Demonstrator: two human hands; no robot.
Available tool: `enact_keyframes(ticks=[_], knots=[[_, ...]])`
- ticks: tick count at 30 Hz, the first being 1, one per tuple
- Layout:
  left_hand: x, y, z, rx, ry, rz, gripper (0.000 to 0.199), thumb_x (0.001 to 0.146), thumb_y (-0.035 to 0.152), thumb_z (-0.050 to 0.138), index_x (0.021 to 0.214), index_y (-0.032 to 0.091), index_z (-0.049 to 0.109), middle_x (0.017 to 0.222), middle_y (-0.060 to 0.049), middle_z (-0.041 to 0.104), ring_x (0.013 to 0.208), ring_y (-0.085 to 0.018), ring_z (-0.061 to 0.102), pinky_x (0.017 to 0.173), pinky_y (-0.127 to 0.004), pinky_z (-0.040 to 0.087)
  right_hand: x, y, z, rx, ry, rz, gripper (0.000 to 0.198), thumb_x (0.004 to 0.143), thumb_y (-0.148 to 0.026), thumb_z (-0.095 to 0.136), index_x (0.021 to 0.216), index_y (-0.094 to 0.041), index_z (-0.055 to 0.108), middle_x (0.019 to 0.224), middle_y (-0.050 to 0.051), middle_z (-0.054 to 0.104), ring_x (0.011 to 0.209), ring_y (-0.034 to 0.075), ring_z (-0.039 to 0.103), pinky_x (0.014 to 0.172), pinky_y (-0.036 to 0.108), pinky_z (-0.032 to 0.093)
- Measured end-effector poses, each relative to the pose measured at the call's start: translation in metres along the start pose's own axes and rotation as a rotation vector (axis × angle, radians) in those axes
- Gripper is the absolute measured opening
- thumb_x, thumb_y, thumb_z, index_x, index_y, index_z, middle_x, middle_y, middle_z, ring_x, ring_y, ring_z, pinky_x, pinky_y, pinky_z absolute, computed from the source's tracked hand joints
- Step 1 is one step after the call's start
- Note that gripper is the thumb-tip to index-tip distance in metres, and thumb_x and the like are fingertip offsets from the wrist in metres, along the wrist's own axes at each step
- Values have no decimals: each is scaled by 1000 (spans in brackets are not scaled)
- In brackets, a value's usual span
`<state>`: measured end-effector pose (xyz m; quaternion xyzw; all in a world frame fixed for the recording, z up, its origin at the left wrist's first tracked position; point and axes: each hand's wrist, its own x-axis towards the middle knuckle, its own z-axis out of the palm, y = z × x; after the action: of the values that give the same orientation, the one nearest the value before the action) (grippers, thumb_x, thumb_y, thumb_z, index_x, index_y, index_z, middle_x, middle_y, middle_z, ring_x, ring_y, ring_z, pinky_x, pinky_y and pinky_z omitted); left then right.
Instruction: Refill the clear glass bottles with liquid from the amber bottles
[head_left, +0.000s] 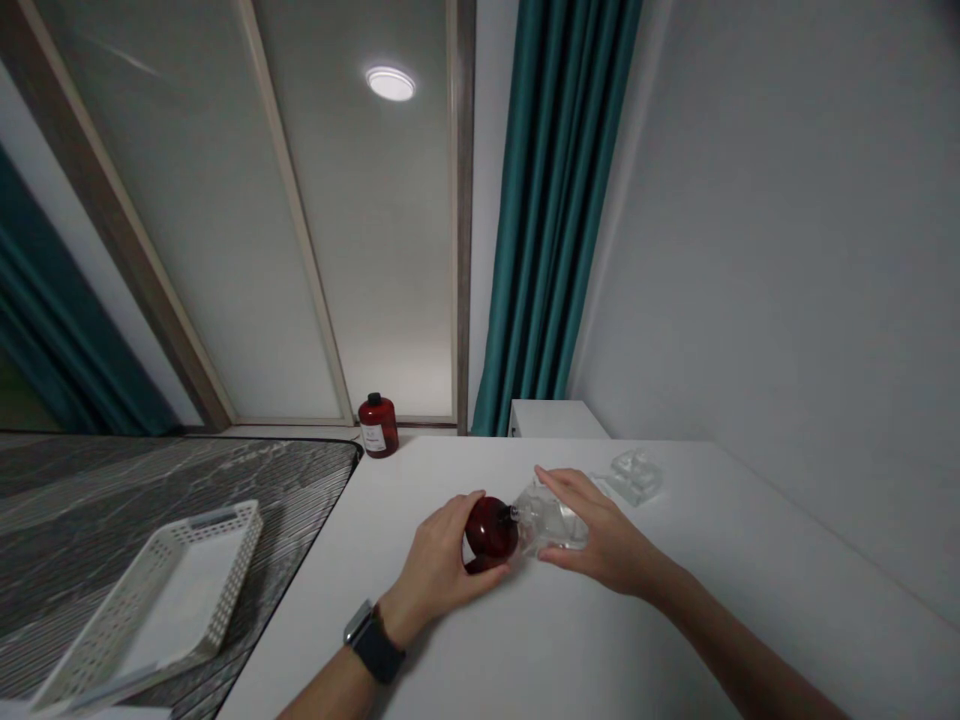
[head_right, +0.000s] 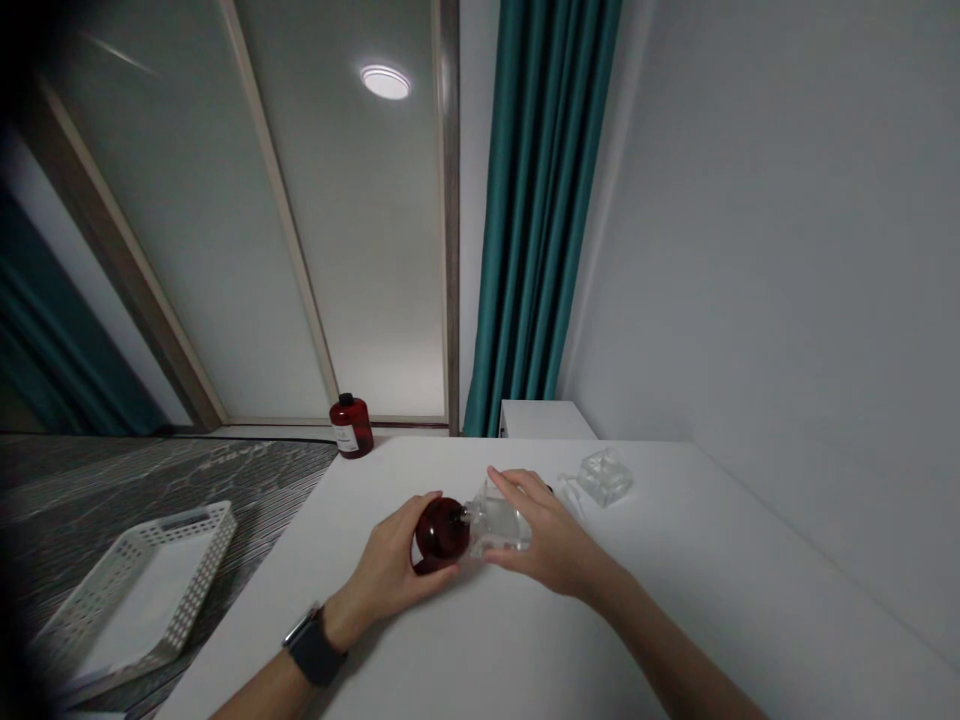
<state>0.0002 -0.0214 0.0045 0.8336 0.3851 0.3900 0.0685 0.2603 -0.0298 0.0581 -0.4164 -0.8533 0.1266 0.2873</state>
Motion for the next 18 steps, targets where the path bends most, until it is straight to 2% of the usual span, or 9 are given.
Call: enact_keyframes(ticks=[18], knots=[[0, 3, 0, -41, 25, -15, 74, 69, 36, 81, 132, 18, 47, 124, -15, 67, 110, -32, 68, 93, -45, 58, 5, -3, -7, 13, -45, -4, 92, 78, -27, 80, 155, -26, 30, 140, 15, 50, 132, 30, 50, 113, 49, 43]])
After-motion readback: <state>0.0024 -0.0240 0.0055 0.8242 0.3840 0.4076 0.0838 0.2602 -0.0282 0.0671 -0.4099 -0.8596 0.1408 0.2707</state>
